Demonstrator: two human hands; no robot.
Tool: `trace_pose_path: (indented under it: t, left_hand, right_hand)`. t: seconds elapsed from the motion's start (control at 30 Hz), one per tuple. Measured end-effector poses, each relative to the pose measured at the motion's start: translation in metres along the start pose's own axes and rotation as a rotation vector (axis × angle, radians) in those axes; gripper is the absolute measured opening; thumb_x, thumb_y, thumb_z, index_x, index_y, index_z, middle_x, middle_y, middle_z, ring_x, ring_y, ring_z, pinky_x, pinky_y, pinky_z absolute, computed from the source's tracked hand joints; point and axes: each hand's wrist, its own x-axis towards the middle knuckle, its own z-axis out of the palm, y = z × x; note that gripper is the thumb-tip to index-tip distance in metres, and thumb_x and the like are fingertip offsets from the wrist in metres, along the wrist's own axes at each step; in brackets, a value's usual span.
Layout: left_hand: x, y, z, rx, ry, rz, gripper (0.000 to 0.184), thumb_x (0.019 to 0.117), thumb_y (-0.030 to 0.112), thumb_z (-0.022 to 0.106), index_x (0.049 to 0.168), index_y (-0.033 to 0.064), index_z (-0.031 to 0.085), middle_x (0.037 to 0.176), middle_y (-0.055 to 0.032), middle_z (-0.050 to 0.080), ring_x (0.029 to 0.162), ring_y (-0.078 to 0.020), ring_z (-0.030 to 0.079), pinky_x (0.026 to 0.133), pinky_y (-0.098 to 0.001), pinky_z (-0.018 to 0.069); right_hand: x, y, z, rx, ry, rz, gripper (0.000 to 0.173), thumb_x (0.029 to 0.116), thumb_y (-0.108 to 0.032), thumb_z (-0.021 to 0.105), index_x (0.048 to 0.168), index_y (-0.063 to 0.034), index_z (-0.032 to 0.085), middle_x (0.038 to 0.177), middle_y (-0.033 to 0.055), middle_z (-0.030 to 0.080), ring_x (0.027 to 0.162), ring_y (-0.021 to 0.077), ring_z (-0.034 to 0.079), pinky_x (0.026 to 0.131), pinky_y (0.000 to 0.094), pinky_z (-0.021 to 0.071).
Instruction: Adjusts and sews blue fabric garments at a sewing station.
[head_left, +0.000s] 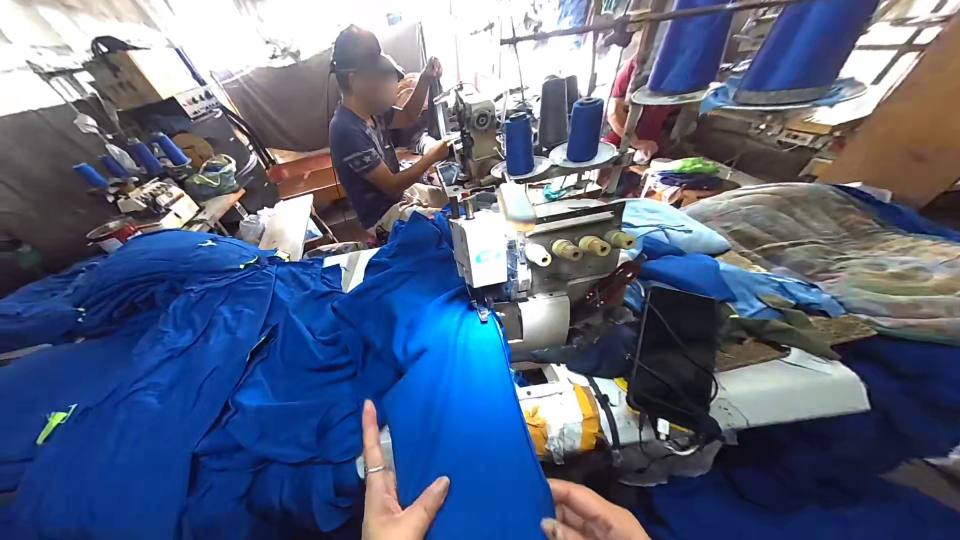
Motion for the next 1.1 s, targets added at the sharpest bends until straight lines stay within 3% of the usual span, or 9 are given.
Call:
trace_pose_path:
  t: [0.07,0.13,0.17,0.23,0.53,0.67,0.87,1.0,1.1]
  left_hand:
    - [0.017,0.003,0.004,0.074,0.005,0.11,0.12,0.076,-0.017,0.071,0.163,0.0084,-0.007,0.171,-0.0114,0.006,0.148,-0.0095,0.038,0.114,-0.0286,0.0444]
    - [0.034,-0.003,0.002,0.218,-0.043,0.257,0.082,0.0866,-0.008,0.067,0.158,-0.0029,0.028,0.164,-0.0121,0.033,0.145,-0.0105,0.042,0.117,-0.0297,0.0411]
    - [0.045,-0.004,0.002,0.29,-0.051,0.311,0.058,0.09,-0.005,0.065,0.146,-0.0038,0.051,0.153,-0.0116,0.052,0.14,-0.0129,0.05,0.116,-0.0307,0.0428]
    - [0.066,-0.002,0.003,0.413,-0.06,0.359,0.035,0.093,0.0,0.061,0.127,0.001,0.07,0.134,-0.0088,0.068,0.131,-0.0139,0.059,0.113,-0.0294,0.045]
    - [0.157,-0.006,-0.002,0.442,0.006,0.254,0.043,0.092,0.002,0.067,0.133,0.0112,0.069,0.136,-0.003,0.067,0.125,-0.0112,0.062,0.106,-0.0314,0.0508]
    - [0.196,-0.011,-0.004,0.496,-0.035,0.208,0.05,0.0949,0.004,0.067,0.143,0.0143,0.061,0.147,-0.002,0.059,0.131,-0.0139,0.058,0.108,-0.0379,0.0485]
    - [0.247,-0.023,-0.007,0.516,0.062,0.095,0.059,0.0988,0.008,0.065,0.155,0.0137,0.046,0.16,-0.0089,0.043,0.145,-0.025,0.044,0.116,-0.048,0.0383]
    - [0.232,-0.008,-0.022,0.443,0.309,0.163,0.062,0.095,0.002,0.067,0.153,0.0083,0.047,0.16,-0.0102,0.043,0.145,-0.0244,0.044,0.117,-0.0455,0.0392]
    - [0.178,0.027,-0.038,0.417,0.485,0.29,0.058,0.0918,0.002,0.07,0.147,0.0068,0.054,0.153,-0.0092,0.052,0.138,-0.022,0.052,0.111,-0.0446,0.0454]
  right_hand:
    - [0.018,-0.009,0.005,-0.034,0.049,0.005,0.038,0.0957,0.006,0.057,0.133,0.0048,0.054,0.094,0.002,0.073,0.069,0.0087,0.067,0.063,0.0283,0.0592]
    - [0.034,-0.015,0.007,-0.055,0.08,-0.029,0.048,0.0951,0.008,0.057,0.141,0.0021,0.046,0.09,0.0019,0.074,0.064,0.0084,0.067,0.059,0.0269,0.0583]
    - [0.043,-0.017,0.006,-0.07,0.092,-0.065,0.051,0.0949,0.008,0.057,0.143,0.0,0.044,0.089,0.0023,0.074,0.062,0.0091,0.067,0.057,0.0271,0.0584]
    - [0.062,-0.018,0.004,-0.099,0.113,-0.159,0.056,0.0943,0.008,0.059,0.147,-0.0033,0.041,0.087,0.0036,0.072,0.059,0.0118,0.066,0.052,0.0287,0.0582]
    - [0.146,-0.021,0.001,-0.384,0.278,-0.444,0.029,0.0993,-0.006,0.058,0.126,-0.0051,0.068,0.099,0.0014,0.073,0.062,0.0041,0.064,0.052,0.0197,0.0557]
    - [0.167,-0.018,-0.002,-0.474,0.341,-0.567,0.024,0.1013,-0.007,0.055,0.117,-0.0048,0.073,0.087,-0.0007,0.073,0.063,0.0026,0.064,0.055,0.0174,0.0548]
    - [0.17,-0.005,-0.005,-0.481,0.334,-0.628,0.027,0.1008,-0.002,0.053,0.118,-0.0026,0.073,0.106,0.0033,0.075,0.067,-0.0002,0.064,0.058,0.0161,0.0557]
    - [0.163,-0.019,-0.006,-0.529,0.27,-0.54,0.031,0.099,0.002,0.051,0.121,-0.0028,0.072,0.11,0.0037,0.074,0.067,-0.0004,0.064,0.059,0.0171,0.0557]
    - [0.155,-0.036,-0.001,-0.555,0.23,-0.458,0.028,0.099,0.001,0.052,0.119,-0.0011,0.072,0.102,0.0046,0.074,0.066,0.001,0.064,0.058,0.0182,0.0562]
